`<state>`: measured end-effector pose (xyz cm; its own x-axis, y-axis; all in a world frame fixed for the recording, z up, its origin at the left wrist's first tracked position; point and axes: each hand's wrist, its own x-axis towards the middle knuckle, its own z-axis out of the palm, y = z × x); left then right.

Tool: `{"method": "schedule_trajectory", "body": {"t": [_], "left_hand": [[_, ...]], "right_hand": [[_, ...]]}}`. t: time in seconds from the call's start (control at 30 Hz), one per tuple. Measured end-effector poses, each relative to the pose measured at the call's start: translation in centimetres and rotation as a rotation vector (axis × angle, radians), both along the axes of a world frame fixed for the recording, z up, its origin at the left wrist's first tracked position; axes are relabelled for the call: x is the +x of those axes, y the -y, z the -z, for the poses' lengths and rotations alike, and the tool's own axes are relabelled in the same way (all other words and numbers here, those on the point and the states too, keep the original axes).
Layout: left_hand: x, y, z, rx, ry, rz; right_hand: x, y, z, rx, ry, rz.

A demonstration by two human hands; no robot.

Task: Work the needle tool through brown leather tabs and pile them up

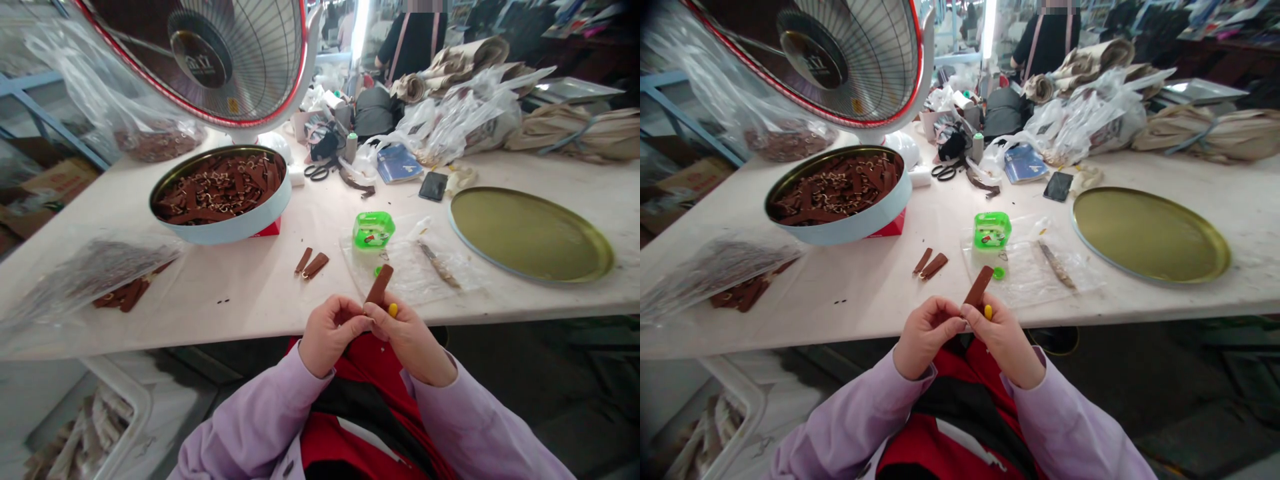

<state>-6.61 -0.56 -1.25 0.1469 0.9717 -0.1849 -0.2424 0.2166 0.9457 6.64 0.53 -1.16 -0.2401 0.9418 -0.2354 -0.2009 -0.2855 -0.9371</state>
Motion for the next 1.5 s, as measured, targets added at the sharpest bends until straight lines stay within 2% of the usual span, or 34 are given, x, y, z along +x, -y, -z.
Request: {"method": "schedule_trajectory", "body": {"t": [0.13,0.27,0.43,0.57,0.63,0.8,0.87,0.93,1.03,1.17,1.27,1.37,1.5], "left_hand": [[0.3,0.3,-0.5,-0.033,0.057,-0.031],[0.9,1.2,-0.2,0.032,0.008,-0.157],[1.5,2.2,0.1,0.158,-0.138,-0.241],[1.5,2.6,-0.6,0.185,-0.147,-0.277],[1.3,2.7,-1.1,0.148,-0.074,-0.264],[0.6,3.0,-1.9,0.046,0.200,-0.105],[0.4,3.0,-2.0,0.026,0.227,-0.089],[0.3,2.9,-2.1,0.003,0.198,-0.078],[0.1,2.6,-2.0,-0.009,0.115,-0.045],[-0.2,2.0,-1.6,-0.018,0.001,-0.027],[-0.1,1.6,-1.1,-0.009,-0.087,-0.012],[0.3,1.1,-0.7,0.062,-0.225,-0.040],[0.7,0.2,-0.6,0.102,-0.310,-0.067]], "right_hand": [[-0.2,0.4,-0.2,0.115,0.111,0.069],[-0.3,1.2,-0.5,0.196,0.190,0.109],[-0.4,2.4,-0.7,0.241,0.156,0.175],[-0.2,2.8,-0.8,0.269,0.143,0.128],[-0.1,2.7,-1.1,0.229,0.124,0.093],[-0.2,2.5,-2.0,-0.018,-0.098,-0.064],[-0.2,2.5,-2.2,-0.036,-0.111,-0.081],[-0.2,2.6,-2.3,0.057,-0.002,-0.008],[-0.1,2.6,-2.2,0.314,0.305,0.098],[0.3,2.3,-1.6,0.562,0.649,0.125],[0.4,2.0,-0.9,0.669,0.787,0.141],[0.2,1.4,-0.4,0.670,0.802,0.150],[0.6,0.2,-0.3,0.489,0.609,0.078]]}}
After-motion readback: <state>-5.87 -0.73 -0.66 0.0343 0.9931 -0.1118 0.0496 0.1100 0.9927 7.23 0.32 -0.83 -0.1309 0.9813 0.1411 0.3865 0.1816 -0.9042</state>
